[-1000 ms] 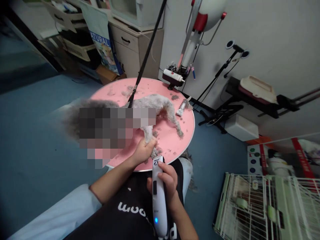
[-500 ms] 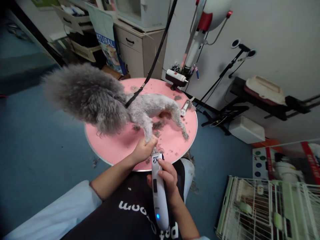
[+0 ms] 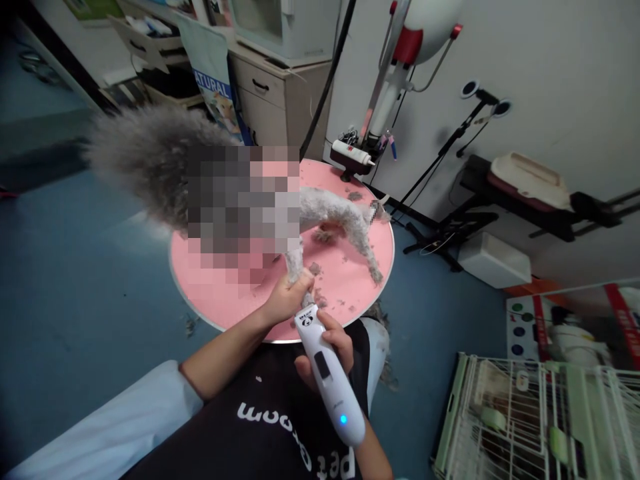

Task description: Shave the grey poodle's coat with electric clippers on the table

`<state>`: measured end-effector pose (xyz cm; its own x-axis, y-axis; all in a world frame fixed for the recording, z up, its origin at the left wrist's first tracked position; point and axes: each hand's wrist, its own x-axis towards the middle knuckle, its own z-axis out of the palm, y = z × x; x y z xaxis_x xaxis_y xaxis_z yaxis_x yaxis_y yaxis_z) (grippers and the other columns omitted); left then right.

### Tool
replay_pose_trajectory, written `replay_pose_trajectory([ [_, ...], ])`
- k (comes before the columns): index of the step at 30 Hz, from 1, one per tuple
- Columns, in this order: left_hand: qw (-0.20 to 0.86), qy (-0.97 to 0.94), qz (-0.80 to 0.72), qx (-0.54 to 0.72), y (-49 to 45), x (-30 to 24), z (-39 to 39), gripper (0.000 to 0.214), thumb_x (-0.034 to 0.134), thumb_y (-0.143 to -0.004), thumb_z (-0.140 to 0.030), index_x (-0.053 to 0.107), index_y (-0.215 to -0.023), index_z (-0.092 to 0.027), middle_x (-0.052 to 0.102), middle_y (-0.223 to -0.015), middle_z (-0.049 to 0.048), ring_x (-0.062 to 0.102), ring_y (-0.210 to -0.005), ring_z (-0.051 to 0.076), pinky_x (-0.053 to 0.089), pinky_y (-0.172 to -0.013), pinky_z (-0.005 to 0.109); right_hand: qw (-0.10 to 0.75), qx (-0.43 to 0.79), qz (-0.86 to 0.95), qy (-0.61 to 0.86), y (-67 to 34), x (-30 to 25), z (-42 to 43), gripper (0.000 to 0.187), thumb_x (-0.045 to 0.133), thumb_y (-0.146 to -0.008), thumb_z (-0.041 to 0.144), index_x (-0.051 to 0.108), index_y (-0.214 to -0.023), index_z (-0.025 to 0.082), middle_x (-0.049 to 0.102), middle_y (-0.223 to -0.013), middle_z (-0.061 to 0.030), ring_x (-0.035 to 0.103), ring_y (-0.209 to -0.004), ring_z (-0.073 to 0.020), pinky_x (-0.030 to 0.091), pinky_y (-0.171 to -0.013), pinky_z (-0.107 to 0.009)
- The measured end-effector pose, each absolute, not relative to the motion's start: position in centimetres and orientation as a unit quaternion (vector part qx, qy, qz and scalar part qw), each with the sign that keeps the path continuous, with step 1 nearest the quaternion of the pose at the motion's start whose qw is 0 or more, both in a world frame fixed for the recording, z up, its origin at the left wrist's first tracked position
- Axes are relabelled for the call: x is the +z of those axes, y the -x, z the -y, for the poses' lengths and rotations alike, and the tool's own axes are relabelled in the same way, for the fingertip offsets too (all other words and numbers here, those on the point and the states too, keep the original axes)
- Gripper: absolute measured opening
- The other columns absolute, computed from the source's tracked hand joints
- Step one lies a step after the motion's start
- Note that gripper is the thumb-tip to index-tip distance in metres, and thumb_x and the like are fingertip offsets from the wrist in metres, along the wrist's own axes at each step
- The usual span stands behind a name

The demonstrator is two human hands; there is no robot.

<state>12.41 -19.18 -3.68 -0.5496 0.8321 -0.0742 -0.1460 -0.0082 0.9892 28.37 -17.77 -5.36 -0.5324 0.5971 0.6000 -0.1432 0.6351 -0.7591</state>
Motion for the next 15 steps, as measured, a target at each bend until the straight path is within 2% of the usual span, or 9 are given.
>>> replay_pose_trajectory([
  [4,0.372,-0.300,-0.590,0.651,-12.3,-4.0,19.1,0.036,0.046,-0.087,-0.040,0.038,-0.059,-0.019,0.038,-0.052,-0.0049,0.039,-0.048,0.008,0.032,-0.047,0.020,0.495,0.408,0.756,0.130,-27.8,-5.3,17.9,0.035,0.065,-0.083,0.033,0.047,-0.111,0.024,0.065,-0.115,-0.0105,0.067,-0.105,-0.0258,0.057,-0.086,-0.043],
  [8,0.368,-0.293,-0.595,0.651,-12.0,-4.1,19.1,0.038,0.046,-0.087,-0.044,0.039,-0.059,-0.020,0.038,-0.052,-0.0048,0.038,-0.048,0.008,0.033,-0.047,0.020,0.472,0.428,0.758,0.143,-27.8,-5.2,17.4,0.032,0.063,-0.084,0.037,0.048,-0.109,0.025,0.066,-0.113,-0.0102,0.069,-0.102,-0.0264,0.059,-0.081,-0.043],
  [15,0.368,-0.347,-0.586,0.632,-11.1,-3.7,18.9,0.040,0.044,-0.088,-0.049,0.039,-0.061,-0.019,0.038,-0.054,-0.0045,0.038,-0.049,0.008,0.030,-0.047,0.021,0.449,0.471,0.747,0.138,-27.9,-5.3,16.3,0.034,0.066,-0.084,0.041,0.050,-0.109,0.025,0.068,-0.116,-0.0113,0.068,-0.107,-0.0290,0.057,-0.086,-0.047],
])
